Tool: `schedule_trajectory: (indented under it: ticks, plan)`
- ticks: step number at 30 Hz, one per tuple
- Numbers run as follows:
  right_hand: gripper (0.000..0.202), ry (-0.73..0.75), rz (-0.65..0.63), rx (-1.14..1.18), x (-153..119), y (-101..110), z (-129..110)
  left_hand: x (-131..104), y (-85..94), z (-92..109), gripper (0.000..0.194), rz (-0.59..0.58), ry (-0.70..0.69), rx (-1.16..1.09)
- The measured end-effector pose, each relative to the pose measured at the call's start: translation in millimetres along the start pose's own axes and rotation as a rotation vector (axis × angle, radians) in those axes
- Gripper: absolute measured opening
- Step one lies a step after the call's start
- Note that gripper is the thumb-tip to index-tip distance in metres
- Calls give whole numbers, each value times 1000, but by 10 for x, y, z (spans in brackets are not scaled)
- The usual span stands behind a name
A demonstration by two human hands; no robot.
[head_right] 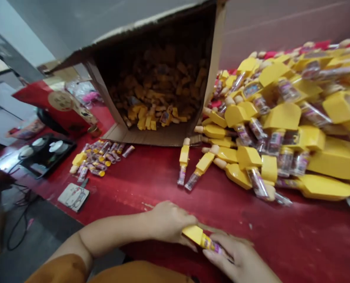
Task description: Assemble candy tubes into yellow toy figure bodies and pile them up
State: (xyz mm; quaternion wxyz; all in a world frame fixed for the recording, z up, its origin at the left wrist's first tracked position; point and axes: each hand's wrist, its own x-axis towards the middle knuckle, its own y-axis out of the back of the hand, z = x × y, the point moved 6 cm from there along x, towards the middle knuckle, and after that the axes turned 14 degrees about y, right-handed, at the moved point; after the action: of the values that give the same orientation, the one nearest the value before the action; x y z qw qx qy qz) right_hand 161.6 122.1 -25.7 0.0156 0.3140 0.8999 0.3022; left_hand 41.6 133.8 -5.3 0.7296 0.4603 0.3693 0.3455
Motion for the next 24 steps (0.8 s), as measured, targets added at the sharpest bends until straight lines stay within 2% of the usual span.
schedule_trajectory:
  ticks: [2, 3, 4, 6, 7, 9, 11, 13, 15, 18, 21, 24]
  plan:
    - [26, -107, 70, -22, 60, 225, 66, 93, 201, -146, 49, 173, -5, -42]
    - [29, -181, 152, -56, 82, 411, 78, 152, 350, -297, 50, 291, 54, -53]
    - [32, -233, 255, -122, 103, 638, 58, 220, 516, -492, 52, 411, 140, -64]
    - [38, -281, 496, -281, 144, 1163, -49, 371, 869, -1015, 40, 646, 489, 48]
    - [41, -284, 596, -348, 172, 1426, -107, 468, 1023, -1236, 39, 716, 567, 56]
    - [42, -269, 774, -471, 238, 1950, -196, 686, 1269, -1610, 43, 785, 634, 59]
    - [39, -278, 886, -568, 322, 2438, -203, 845, 1415, -1911, 45, 795, 703, 72]
    - [39, -317, 930, -623, 432, 2860, -135, 927, 1468, -2111, 44, 779, 753, 94]
    - [40, -372, 945, -648, 540, 3184, -28, 961, 1463, -2216, 40, 766, 775, 115]
    - [43, -429, 920, -662, 677, 3429, 117, 989, 1432, -2264, 36, 762, 777, 131]
    - [48, -417, 824, -659, 736, 3441, 177, 1000, 1422, -2288, 32, 752, 765, 124]
    - [53, -401, 765, -691, 532, 3481, 113, 949, 1445, -2303, 29, 735, 759, 103]
